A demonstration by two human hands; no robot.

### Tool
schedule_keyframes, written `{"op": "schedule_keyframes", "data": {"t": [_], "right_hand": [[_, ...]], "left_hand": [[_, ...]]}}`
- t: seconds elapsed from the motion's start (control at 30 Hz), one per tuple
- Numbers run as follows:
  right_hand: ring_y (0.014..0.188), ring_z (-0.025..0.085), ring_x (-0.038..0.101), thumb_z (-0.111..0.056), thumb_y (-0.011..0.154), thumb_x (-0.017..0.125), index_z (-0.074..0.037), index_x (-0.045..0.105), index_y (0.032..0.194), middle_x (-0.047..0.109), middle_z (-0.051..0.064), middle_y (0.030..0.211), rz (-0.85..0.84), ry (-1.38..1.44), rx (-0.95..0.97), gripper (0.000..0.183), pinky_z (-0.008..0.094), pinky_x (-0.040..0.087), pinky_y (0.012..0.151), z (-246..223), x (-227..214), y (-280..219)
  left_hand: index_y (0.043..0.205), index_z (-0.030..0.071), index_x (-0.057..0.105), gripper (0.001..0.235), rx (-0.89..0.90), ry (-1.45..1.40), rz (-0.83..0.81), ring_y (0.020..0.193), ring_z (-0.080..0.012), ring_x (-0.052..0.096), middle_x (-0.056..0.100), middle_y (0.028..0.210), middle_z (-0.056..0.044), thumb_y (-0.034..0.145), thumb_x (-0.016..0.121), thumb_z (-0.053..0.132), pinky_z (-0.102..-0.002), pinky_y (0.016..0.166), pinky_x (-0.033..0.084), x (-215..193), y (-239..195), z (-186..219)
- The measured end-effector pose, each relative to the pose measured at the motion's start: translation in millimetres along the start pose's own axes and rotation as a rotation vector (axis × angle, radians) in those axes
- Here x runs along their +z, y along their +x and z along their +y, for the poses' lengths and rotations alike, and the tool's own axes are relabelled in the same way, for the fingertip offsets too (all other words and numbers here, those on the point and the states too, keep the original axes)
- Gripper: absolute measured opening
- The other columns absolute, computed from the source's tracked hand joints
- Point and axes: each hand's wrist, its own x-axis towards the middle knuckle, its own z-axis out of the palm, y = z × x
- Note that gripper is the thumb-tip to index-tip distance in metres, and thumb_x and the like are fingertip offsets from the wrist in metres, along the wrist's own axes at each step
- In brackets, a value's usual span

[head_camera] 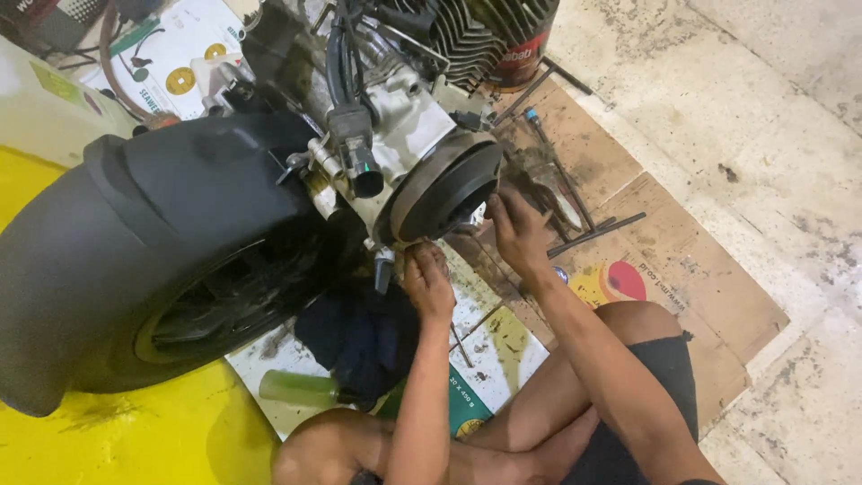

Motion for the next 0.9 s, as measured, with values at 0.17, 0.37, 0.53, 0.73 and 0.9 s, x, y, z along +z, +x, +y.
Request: {"op": "schedule_keyframes", "data": {"t": [0.17,0.37,0.53,0.73,0.9], "right_hand": [[0.073,0.031,0.066,-0.010,0.101,0.051,-0.005,0.067,0.108,0.066,0.019,0.078,0.045,0.054,-0.026,0.018,0.046,0.051,0.064,14.7,7.1,7.7],[0.068,0.028,0.063,-0.008,0.099,0.052,-0.003,0.068,0.101,0.063,0.017,0.074,-0.019,0.109,0.065,0.016,0.043,0.050,0.061,17.6,32.1,-20.0],[0.064,0.030,0.060,-0.012,0.103,0.049,-0.001,0.065,0.096,0.061,0.017,0.069,-0.173,0.068,0.148,0.021,0.044,0.048,0.059,26.1,30.7,-40.8],[0.070,0.034,0.064,-0.016,0.104,0.048,-0.002,0.065,0.098,0.064,0.019,0.073,-0.179,0.092,0.129,0.023,0.047,0.050,0.062,-22.7,26.4,-30.2],[0.080,0.034,0.064,-0.011,0.103,0.046,0.004,0.063,0.106,0.063,0.024,0.081,-0.216,0.030,0.257,0.023,0.049,0.049,0.070,-23.1,19.6,-27.6]], "left_hand": [[0.084,0.007,0.056,0.035,-0.141,-0.048,-0.126,0.039,-0.0022,0.036,0.044,0.052,0.003,0.105,0.032,0.020,-0.019,0.038,0.028,-4.3,-3.2,5.5],[0.083,0.006,0.054,0.038,-0.075,-0.169,-0.125,0.040,-0.0073,0.033,0.039,0.055,0.000,0.107,0.029,0.021,-0.021,0.041,0.027,5.1,-11.8,10.2],[0.066,0.009,0.050,0.043,0.124,0.049,-0.038,0.044,-0.0139,0.046,0.046,0.053,-0.003,0.105,0.037,0.022,-0.022,0.048,0.036,-9.0,0.9,10.6],[0.074,0.003,0.052,0.034,0.119,0.243,0.010,0.058,-0.0201,0.052,0.047,0.059,-0.016,0.103,0.042,0.018,-0.031,0.064,0.043,-4.6,4.0,0.5],[0.093,-0.002,0.062,0.033,0.047,0.205,0.080,0.074,-0.0393,0.060,0.059,0.078,-0.023,0.104,0.041,0.019,-0.040,0.071,0.049,-18.3,-6.1,-4.3]]}}
